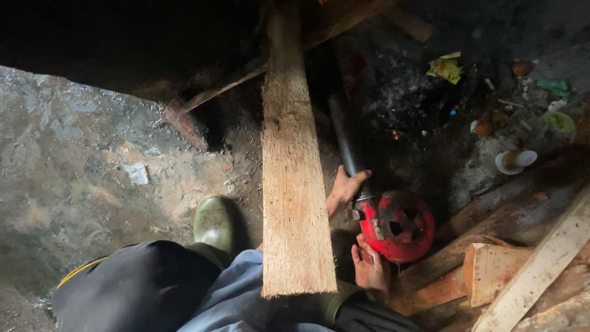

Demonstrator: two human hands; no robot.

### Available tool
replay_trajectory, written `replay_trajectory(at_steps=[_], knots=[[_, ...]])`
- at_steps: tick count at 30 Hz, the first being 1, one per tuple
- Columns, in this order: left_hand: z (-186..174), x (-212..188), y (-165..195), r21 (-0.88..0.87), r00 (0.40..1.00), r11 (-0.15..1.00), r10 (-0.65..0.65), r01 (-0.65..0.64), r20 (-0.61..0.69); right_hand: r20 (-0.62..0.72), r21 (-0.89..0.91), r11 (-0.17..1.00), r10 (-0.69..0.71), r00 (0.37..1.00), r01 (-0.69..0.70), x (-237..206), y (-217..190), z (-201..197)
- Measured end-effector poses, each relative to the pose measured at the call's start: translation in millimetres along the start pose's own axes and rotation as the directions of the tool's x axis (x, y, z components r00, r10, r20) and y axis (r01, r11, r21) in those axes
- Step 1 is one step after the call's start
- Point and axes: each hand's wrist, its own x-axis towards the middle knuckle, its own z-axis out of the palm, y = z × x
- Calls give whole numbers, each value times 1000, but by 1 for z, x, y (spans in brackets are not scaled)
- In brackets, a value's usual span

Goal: The person crouches beside a fire under a wooden structure and uses a red electric blower to stoke the embers. They pick up wood scraps, saw a plank with a hand saw, and position the cut board next to the fire area.

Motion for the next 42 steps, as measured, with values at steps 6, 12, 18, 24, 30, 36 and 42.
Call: replay_trajectory(at_steps=[6,12,18,24,30,36,42], knots=[[-1,15,-17,-78,998,996,43,-39,52,-5,32,999,-10,1000,10,5,5,0],[1,21,-22,-42,997,997,62,-59,55,15,70,996,-50,999,49,7,5,-3],[-6,18,-15,102,987,984,138,-146,85,132,146,989,-25,991,5,6,6,2],[-6,27,5,60,992,993,101,-106,69,106,82,996,13,994,-22,14,2,23],[-7,30,9,-6,995,997,72,-72,75,116,-1,1000,16,993,-16,15,1,25],[-11,29,4,-115,995,992,55,-46,82,13,-61,997,52,999,-51,12,4,28],[-16,29,0,-34,992,994,107,-105,69,-1,-24,1000,-1,1000,1,8,12,32]])
